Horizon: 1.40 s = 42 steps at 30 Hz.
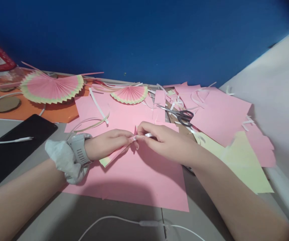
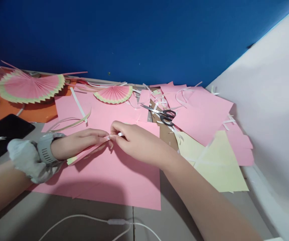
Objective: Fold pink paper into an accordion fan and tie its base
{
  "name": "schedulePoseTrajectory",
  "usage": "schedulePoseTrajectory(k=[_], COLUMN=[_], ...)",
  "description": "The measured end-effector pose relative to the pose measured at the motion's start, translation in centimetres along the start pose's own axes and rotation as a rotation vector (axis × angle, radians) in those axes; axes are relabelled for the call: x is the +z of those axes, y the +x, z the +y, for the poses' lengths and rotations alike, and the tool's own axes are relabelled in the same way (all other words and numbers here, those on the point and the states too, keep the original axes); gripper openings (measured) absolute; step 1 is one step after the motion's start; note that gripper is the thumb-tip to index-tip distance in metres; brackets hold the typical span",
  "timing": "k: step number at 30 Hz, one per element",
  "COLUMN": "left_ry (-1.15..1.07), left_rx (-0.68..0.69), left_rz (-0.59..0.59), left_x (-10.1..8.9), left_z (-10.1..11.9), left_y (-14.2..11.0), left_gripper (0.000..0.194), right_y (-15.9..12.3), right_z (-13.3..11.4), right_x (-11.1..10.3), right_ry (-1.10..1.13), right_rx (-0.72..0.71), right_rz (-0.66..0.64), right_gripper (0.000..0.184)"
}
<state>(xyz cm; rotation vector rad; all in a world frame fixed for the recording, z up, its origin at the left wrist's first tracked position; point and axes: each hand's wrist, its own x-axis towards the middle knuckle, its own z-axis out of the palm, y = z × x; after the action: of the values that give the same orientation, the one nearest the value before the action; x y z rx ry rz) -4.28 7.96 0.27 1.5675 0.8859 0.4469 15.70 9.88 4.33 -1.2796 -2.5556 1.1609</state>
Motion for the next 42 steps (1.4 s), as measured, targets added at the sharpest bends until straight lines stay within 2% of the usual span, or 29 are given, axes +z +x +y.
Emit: schedulePoseTrajectory(k=[8, 15, 24, 42], left_ry=[-0.018, 0.015, 0.001, 0.007], left_rx=[-0.046, -0.021, -0.029, -0.027], left_rz=[0.005, 0.012, 0.038, 0.028], left_x=[0.0, 0.0, 0.1, 0.0], left_z=[0.1, 0.0, 0.1, 0.1], left_y=[-0.1, 0.0, 0.1, 0.0], left_gripper=[0.033, 0.033, 0.031, 0.033], right_y=[-0.3, -0.1, 0.0, 0.1], right_z=[-0.2, 0.0, -0.1, 0.0], right_x=[-0.9, -0.2, 0.3, -0.1], right_ry=[-0.015, -0.036, -0.046, -0.025], right_rx=[0.022, -0.003, -0.028, -0.041], right_rz=[0.073, 0.026, 0.056, 0.020], right_gripper=[0.015, 0.018, 0.016, 0.018])
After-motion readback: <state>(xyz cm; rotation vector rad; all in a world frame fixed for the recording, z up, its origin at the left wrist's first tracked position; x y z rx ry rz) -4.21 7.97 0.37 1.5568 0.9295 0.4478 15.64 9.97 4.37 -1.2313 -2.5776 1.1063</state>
